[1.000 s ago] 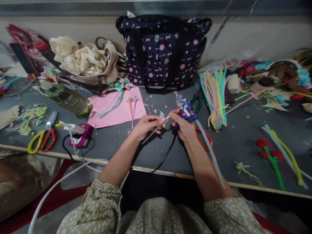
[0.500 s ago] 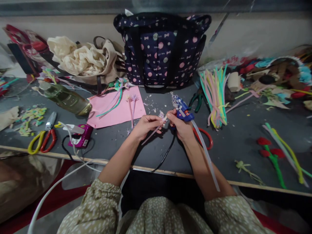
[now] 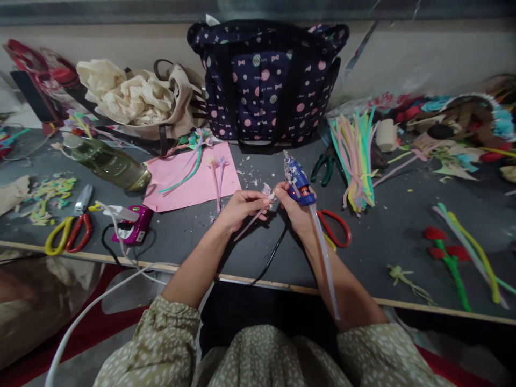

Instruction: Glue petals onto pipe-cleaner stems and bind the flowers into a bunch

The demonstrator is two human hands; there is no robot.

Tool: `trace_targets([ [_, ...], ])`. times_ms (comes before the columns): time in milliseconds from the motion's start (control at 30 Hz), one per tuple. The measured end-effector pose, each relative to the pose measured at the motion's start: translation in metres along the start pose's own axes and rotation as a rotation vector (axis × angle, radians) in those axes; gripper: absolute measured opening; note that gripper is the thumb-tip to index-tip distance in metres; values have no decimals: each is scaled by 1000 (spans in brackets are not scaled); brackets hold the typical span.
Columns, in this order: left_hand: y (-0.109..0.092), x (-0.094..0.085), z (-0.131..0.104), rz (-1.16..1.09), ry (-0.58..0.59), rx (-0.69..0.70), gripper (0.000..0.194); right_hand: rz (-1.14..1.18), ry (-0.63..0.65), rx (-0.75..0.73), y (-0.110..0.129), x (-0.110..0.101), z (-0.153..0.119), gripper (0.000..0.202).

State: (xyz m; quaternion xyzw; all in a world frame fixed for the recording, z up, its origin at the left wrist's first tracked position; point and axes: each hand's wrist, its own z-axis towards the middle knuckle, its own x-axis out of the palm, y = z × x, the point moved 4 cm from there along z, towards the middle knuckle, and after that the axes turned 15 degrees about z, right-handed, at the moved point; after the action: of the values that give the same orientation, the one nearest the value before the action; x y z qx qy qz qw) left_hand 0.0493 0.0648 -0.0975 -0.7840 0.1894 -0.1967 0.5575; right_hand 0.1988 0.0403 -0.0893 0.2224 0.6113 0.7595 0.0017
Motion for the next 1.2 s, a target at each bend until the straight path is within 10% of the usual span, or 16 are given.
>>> trace_targets([
  [400,-13,-24,3,-212,-249,69,31,30,-137,132,-5,-15,11,23],
  [867,-14,-36,2,-351,-484,209,23,-1114,246,175,-12,-5,1,25],
  [1200,-12,-19,3,-229,-291,107,28,-171,42,149,-10,-6,4,24],
])
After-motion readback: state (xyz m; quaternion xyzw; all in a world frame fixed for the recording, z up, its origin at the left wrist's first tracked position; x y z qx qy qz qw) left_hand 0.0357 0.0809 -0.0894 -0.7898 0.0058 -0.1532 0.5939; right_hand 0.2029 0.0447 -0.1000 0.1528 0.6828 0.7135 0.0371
